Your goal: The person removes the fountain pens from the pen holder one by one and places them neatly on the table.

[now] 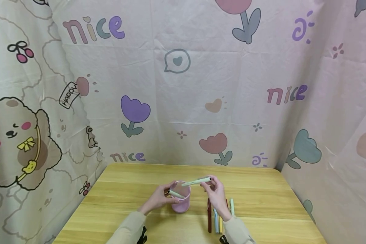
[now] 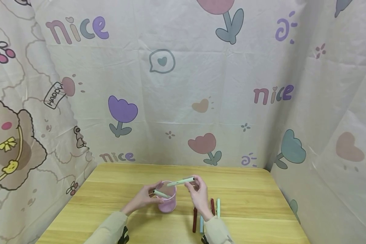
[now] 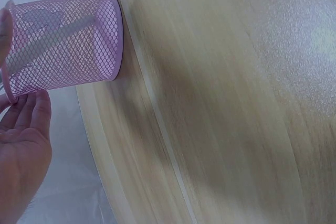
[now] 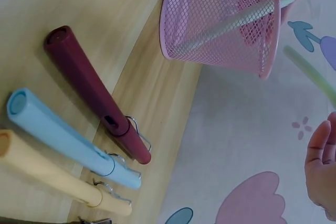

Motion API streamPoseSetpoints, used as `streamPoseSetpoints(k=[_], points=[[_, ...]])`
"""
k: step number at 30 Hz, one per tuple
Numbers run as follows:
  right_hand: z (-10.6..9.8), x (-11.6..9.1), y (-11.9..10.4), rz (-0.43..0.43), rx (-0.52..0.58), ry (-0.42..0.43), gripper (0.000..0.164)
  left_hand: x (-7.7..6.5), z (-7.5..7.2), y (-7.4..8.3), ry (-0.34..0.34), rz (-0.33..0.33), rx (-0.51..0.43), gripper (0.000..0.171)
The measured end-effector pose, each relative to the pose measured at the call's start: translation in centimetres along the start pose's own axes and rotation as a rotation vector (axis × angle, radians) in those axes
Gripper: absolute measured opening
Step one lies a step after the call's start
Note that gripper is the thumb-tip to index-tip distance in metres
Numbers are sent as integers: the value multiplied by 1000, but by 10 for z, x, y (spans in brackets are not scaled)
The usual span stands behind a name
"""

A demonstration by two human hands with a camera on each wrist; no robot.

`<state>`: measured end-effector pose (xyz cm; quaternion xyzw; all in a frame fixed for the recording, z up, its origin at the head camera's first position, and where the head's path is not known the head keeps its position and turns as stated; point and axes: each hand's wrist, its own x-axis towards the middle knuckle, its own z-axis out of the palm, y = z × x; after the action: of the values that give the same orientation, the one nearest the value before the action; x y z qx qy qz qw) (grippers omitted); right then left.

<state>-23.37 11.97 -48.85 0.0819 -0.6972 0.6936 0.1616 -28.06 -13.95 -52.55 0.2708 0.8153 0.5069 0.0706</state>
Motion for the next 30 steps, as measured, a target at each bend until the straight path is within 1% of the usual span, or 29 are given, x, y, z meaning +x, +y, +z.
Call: streamPoseSetpoints(k=[6,9,13,20,23,27,30], points=[[-6,-3,3,-47,82,20,28,1,0,0,0,-3,0,92],[-8,-5,3,-71,127,5,30,1,1,1,4,3,7,93],[-12,-7,3,-72,184,-23,30,1,0,1,4,10,6,93],[-22,-8,0,-84,240,-38,26,1,1,0,-1,10,-5,92],[-26,-8,0,-83,273,-46,29,2,1,0,0,10,-5,92],[-31,-8,-1,-88,282,-41,30,2,1,-1,1,9,-6,92],[-34,-9,-1,-104,283,-30,23,2,1,-1,3,10,-8,92]])
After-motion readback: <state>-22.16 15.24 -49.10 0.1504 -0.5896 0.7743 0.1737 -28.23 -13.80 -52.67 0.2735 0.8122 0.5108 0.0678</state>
